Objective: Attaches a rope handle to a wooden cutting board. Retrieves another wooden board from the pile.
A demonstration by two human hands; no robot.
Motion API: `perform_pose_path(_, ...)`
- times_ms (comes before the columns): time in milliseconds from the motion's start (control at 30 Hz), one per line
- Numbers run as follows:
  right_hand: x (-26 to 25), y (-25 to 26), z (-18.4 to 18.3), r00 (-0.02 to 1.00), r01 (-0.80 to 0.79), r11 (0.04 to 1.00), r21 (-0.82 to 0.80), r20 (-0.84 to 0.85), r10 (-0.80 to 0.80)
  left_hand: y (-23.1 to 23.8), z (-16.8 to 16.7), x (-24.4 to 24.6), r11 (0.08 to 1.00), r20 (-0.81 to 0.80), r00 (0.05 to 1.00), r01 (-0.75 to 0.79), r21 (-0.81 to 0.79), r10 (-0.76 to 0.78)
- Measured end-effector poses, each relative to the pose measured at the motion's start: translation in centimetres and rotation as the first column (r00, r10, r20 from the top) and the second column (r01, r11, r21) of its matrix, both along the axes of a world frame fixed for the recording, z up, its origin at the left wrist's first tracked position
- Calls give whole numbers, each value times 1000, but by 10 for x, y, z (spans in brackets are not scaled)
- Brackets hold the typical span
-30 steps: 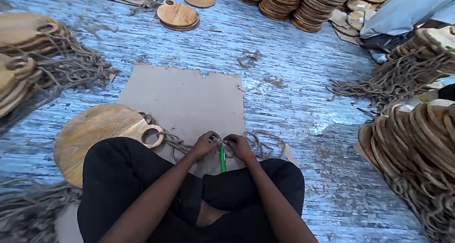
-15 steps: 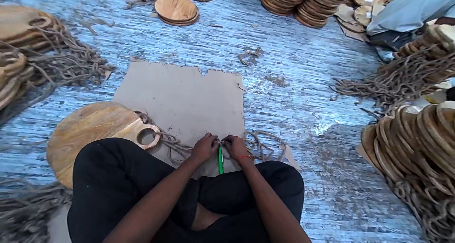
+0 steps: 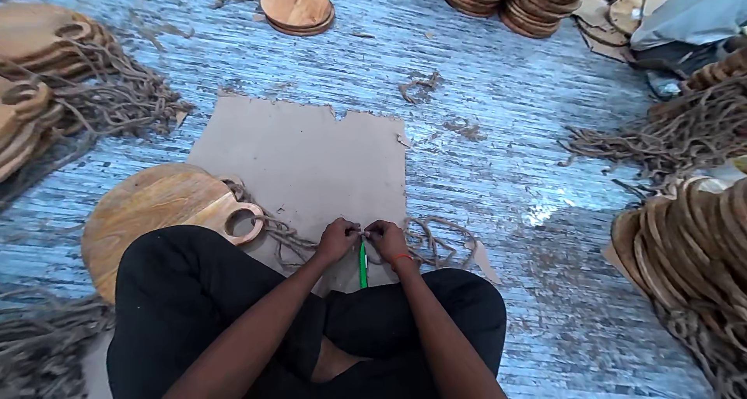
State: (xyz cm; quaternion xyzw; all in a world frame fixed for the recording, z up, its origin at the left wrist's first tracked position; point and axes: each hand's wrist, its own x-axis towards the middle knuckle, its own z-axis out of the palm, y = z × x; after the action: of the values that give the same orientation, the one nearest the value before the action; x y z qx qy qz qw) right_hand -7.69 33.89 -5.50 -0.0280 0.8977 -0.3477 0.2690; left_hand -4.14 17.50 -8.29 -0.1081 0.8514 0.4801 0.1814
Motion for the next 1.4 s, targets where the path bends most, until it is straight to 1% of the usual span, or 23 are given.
perform_pose_path(67,4,-1,8,1000,-4,1000,7,9,4,2,1,0,1000,6,1000,-1,-19,1)
perform_pose_path(133,4,-2,13,999,-23,999,39,33,22,2,3,-1,999,29,999,30,-34,-29)
perform_pose_path(233,1,0,9,992,-79,992,95,106,69,2,2,5,993,78,991,108,-40,-104)
perform_pose_path(300,-6,-2,3,989,-95,986,134,122,79,3,2,4,988,67,990,133,-83,-128)
perform_pose_path(367,-5,-5,6,994,-65,990,128,91,53,6,5,2,985,43,993,115,-131,-110)
perform_pose_path(433,5,-6,16,999,-8,996,85,35,5,9,8,2,986,25,997,82,-148,-79)
perform_pose_path(500,11,-5,22,1000,14,998,63,4,-14,8,8,0,984,17,996,85,-159,-83)
perform_pose_path(567,12,-2,20,999,-22,997,75,34,20,7,3,4,980,35,993,120,-159,-116)
perform_pose_path(667,4,-1,5,988,-127,980,151,104,112,5,2,8,973,60,986,162,-162,-155)
perform_pose_path(733,3,-4,5,989,-145,975,170,65,135,6,6,7,976,39,990,137,-170,-133)
perform_pose_path(800,9,-7,2,988,-132,980,149,-61,142,7,8,6,977,8,995,99,-187,-99)
perform_pose_path(867,9,-8,-7,977,-147,978,147,-131,166,7,5,3,975,-28,995,85,-207,-93)
perform_pose_path(900,11,-8,-5,976,-159,975,155,-122,178,6,3,4,973,-34,994,90,-211,-99)
perform_pose_path(967,14,-10,8,981,-187,960,210,-15,194,5,4,8,968,-10,992,121,-218,-126)
perform_pose_path(1033,12,-13,23,979,-202,953,226,48,196,4,4,7,966,-2,990,136,-221,-140)
perform_pose_path(1067,8,-14,21,978,-208,952,225,38,204,3,4,4,965,-11,991,130,-228,-136)
perform_pose_path(1167,2,-15,-1,975,-202,955,218,-47,217,5,4,-1,960,-39,993,99,-263,-114)
perform_pose_path(1200,2,-14,-2,976,-199,956,216,-44,214,6,3,-1,959,-47,992,97,-268,-114)
perform_pose_path(1300,7,-13,13,975,-221,948,229,89,206,4,3,8,951,12,987,158,-267,-160)
perform_pose_path(1333,10,-14,21,975,-215,951,224,107,195,4,3,9,948,21,986,166,-271,-166)
perform_pose_path(1400,3,-19,18,973,-224,943,247,111,202,5,5,3,943,9,988,151,-298,-156)
